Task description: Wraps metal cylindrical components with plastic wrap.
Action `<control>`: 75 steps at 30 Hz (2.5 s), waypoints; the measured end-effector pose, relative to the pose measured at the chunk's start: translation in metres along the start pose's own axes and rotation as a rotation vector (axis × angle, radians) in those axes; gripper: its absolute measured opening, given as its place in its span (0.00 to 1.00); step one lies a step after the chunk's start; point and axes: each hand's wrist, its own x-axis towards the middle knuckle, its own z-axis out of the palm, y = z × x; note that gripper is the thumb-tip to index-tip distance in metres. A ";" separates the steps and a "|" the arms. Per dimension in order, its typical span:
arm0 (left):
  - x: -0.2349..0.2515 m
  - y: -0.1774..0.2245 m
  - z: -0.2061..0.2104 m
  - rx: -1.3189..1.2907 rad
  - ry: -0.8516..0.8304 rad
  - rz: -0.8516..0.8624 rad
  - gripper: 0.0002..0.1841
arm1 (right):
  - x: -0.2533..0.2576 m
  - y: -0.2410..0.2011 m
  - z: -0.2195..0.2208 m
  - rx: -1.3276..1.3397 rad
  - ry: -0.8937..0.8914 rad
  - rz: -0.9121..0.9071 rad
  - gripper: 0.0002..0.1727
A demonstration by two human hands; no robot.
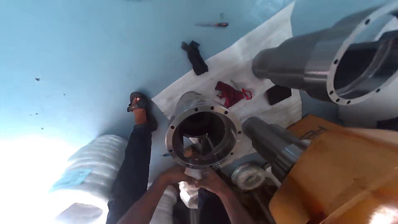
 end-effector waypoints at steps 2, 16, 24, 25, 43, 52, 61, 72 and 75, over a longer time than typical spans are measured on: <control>0.002 -0.021 -0.008 -0.205 0.034 0.127 0.29 | -0.002 -0.006 -0.001 0.013 -0.016 0.059 0.44; -0.004 0.092 -0.190 -0.701 0.518 0.768 0.43 | -0.033 -0.136 -0.161 -0.319 0.853 -0.243 0.19; -0.008 0.265 -0.124 -0.352 0.094 0.750 0.44 | 0.042 -0.293 -0.099 -0.509 0.355 -0.220 0.57; -0.015 0.267 -0.113 -0.333 0.073 0.741 0.40 | 0.043 -0.293 -0.096 -0.423 0.369 -0.264 0.59; -0.032 0.256 -0.084 0.438 0.165 0.625 0.29 | -0.090 0.030 -0.091 -0.618 0.720 -0.169 0.77; -0.037 0.001 -0.062 0.099 0.699 0.106 0.23 | 0.029 0.051 -0.059 -0.371 0.389 -0.016 0.61; 0.016 0.008 -0.013 0.352 0.111 0.136 0.28 | 0.030 -0.010 -0.031 -0.727 0.054 0.251 0.38; 0.026 -0.034 -0.052 -0.090 0.146 0.380 0.55 | 0.024 -0.010 -0.023 -0.301 0.190 0.204 0.40; 0.009 -0.055 -0.062 -0.449 0.227 0.384 0.57 | 0.018 -0.012 -0.029 -0.246 0.153 0.156 0.44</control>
